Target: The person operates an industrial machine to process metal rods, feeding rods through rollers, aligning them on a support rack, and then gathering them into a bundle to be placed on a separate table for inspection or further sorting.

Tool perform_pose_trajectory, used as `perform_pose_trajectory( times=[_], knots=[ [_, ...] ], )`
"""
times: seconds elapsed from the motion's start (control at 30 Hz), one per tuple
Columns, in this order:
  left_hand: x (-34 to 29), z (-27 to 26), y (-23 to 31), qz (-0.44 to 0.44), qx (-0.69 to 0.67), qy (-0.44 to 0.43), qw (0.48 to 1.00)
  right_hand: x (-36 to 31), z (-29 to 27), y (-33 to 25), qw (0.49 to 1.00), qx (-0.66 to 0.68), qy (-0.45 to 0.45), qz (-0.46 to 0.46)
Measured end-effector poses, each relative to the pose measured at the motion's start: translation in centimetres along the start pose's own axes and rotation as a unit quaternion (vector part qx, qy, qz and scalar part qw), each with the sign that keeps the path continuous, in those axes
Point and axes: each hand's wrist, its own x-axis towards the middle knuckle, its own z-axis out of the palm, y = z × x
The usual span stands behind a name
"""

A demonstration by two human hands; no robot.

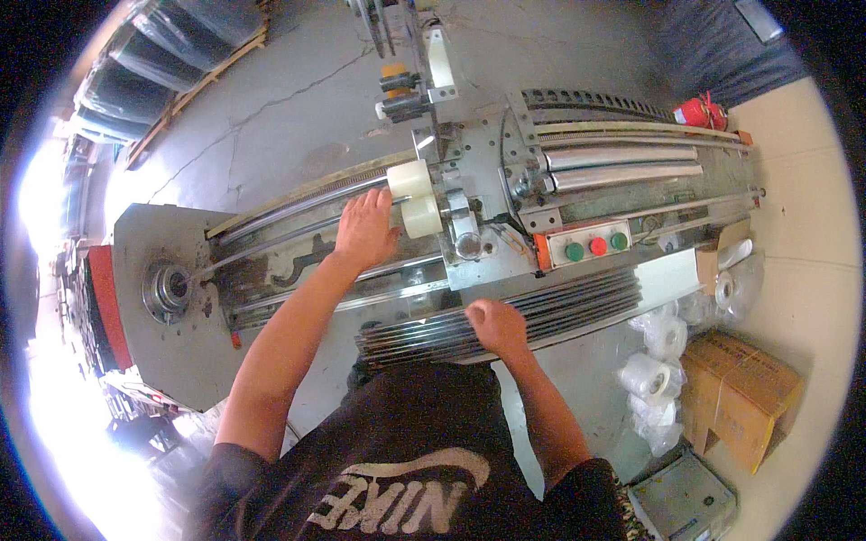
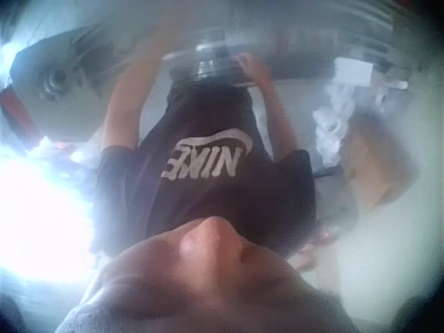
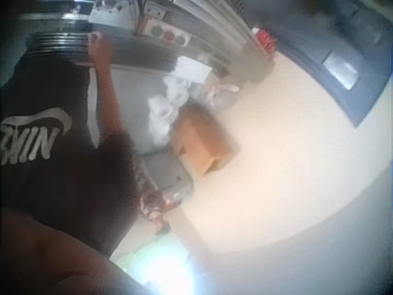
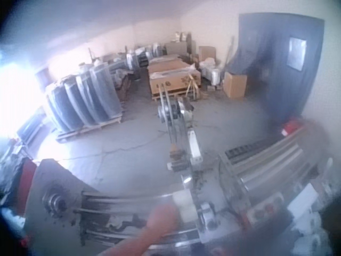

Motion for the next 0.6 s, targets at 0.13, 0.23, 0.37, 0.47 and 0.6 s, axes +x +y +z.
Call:
perform_pose_trajectory(
  times=[0.13, 0.23, 0.37, 0.47, 0.6],
  knots=[
    [-0.2, -0.1, 0.0, 0.004, 0.022, 0.007, 1.000, 2.1, -2.3, 1.3, 0.994, 0.012, 0.105, 0.013],
    [0.1, -0.7, 0.6, -0.004, 0.022, -0.010, 1.000, 5.4, -3.4, 2.8, 0.987, 0.041, 0.138, -0.065],
    [0.3, -0.4, -0.6, 0.004, -0.011, -0.021, 1.000, 9.3, -2.6, 4.9, 0.977, 0.048, 0.121, -0.170],
    [0.9, -1.2, -1.2, -0.018, -0.078, -0.044, 0.996, 10.2, -2.6, 5.6, 0.987, 0.008, 0.057, -0.149],
    [2.4, -2.9, -1.9, -0.061, -0.169, -0.088, 0.980, 10.8, -2.5, 6.5, 0.984, -0.061, 0.039, -0.165]
  ],
)
